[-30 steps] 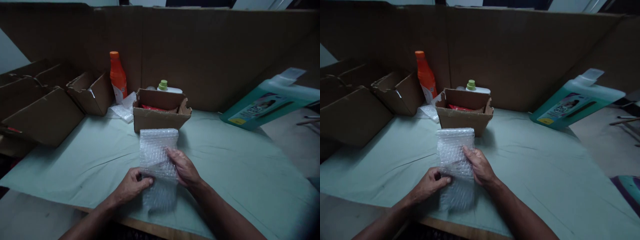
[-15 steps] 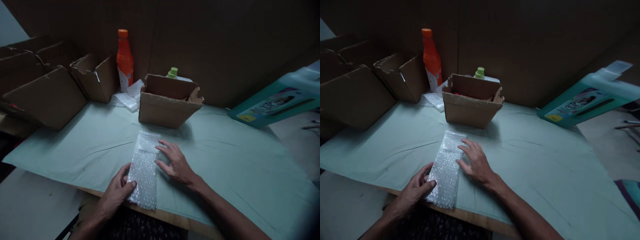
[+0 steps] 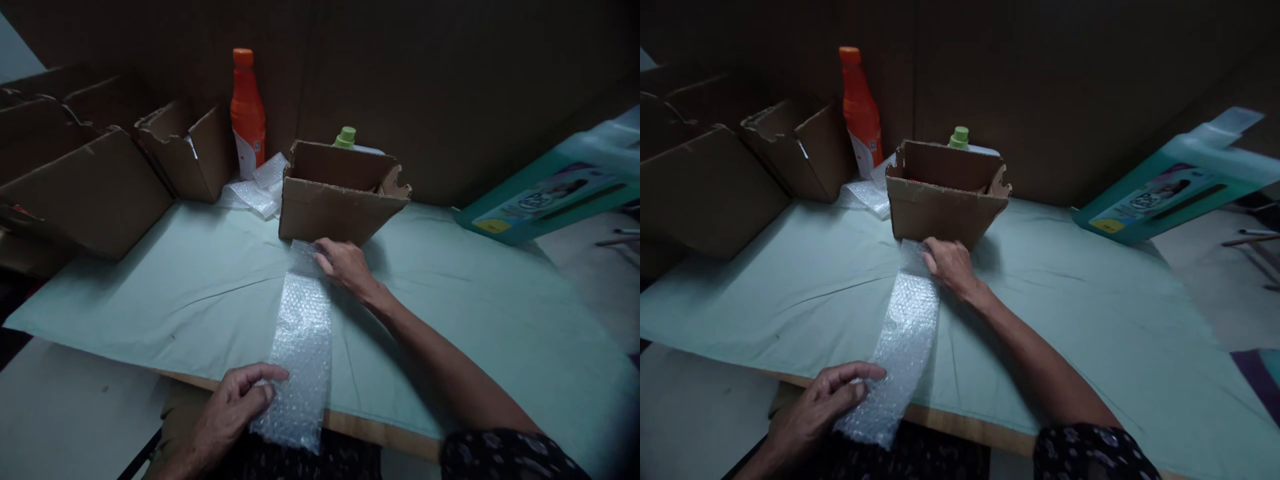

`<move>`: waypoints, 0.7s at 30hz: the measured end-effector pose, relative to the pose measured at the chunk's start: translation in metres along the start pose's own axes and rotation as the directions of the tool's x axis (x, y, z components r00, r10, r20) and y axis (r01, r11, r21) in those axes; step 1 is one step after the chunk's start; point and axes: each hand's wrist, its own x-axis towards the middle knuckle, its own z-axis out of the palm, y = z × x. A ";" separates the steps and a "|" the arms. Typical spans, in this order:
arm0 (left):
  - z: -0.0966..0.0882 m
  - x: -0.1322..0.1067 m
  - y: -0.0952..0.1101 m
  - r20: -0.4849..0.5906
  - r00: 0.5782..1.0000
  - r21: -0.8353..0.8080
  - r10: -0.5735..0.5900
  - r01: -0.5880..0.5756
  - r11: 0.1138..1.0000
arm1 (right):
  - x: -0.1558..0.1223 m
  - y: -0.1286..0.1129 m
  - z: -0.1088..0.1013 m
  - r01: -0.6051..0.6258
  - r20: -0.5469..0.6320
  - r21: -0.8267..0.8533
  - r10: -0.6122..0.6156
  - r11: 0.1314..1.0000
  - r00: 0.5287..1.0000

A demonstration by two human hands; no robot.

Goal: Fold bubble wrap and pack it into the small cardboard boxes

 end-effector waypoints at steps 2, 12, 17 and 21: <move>-0.003 -0.002 -0.001 0.010 1.000 -0.040 0.025 -0.025 0.999 | 0.000 0.000 0.000 -0.037 -0.037 -0.035 0.036 0.999 0.999; -0.003 0.004 0.037 0.147 0.974 -0.257 0.170 -0.128 0.958 | -0.131 -0.017 -0.044 0.140 0.407 0.590 -0.443 0.795 0.799; 0.013 0.023 0.041 0.074 0.981 -0.320 0.180 -0.148 0.936 | -0.151 -0.055 -0.006 -0.157 0.264 0.617 -0.014 0.771 0.965; 0.013 0.019 0.031 -0.127 0.941 0.071 0.315 -0.308 0.949 | -0.139 -0.057 0.022 -0.254 0.165 0.598 0.193 0.760 0.967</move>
